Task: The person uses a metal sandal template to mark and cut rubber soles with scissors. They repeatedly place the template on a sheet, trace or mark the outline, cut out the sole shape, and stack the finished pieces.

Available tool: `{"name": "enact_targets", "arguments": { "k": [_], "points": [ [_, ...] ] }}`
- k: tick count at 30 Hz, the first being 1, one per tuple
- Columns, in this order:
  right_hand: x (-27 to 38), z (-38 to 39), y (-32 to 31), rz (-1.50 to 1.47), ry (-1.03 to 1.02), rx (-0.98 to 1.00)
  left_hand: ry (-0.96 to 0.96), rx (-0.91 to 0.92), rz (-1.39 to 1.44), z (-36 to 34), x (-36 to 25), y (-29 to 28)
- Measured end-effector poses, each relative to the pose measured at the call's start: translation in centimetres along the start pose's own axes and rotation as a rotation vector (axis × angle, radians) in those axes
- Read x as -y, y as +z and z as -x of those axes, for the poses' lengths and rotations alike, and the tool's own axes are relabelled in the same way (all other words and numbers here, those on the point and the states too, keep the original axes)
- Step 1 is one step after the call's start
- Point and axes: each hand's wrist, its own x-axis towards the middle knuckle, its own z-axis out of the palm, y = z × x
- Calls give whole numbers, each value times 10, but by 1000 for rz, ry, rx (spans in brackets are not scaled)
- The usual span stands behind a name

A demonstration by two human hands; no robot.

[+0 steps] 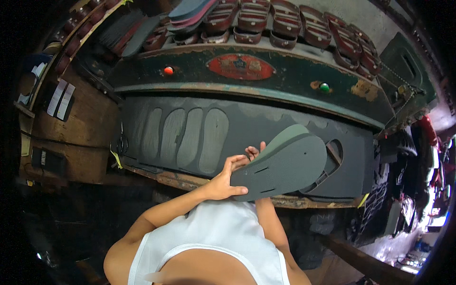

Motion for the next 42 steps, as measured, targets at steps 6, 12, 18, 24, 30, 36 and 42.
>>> {"name": "enact_targets", "arguments": {
  "k": [6, 12, 18, 24, 30, 36, 42],
  "points": [
    [28, -22, -2, 777, -70, -2, -195, 195, 140, -12, -4, -28],
    [170, -79, -18, 229, -63, 279, 134, -193, -683, -18, -1, -48],
    [173, -65, -65, 1335, 46, 211, 204, -200, -862, -21, 63, -57],
    [140, -60, -62, 1314, -149, 77, 341, -434, -582, -17, 102, -53],
    [131, -59, -51, 1458, -171, -51, 239, -337, -752, -18, 102, -52],
    [127, -45, -54, 1383, -152, -64, 297, -268, -890, -23, 80, -72],
    [129, -17, -42, 855, -285, -146, 845, -191, -1087, -26, -7, -90]
  ]
}}
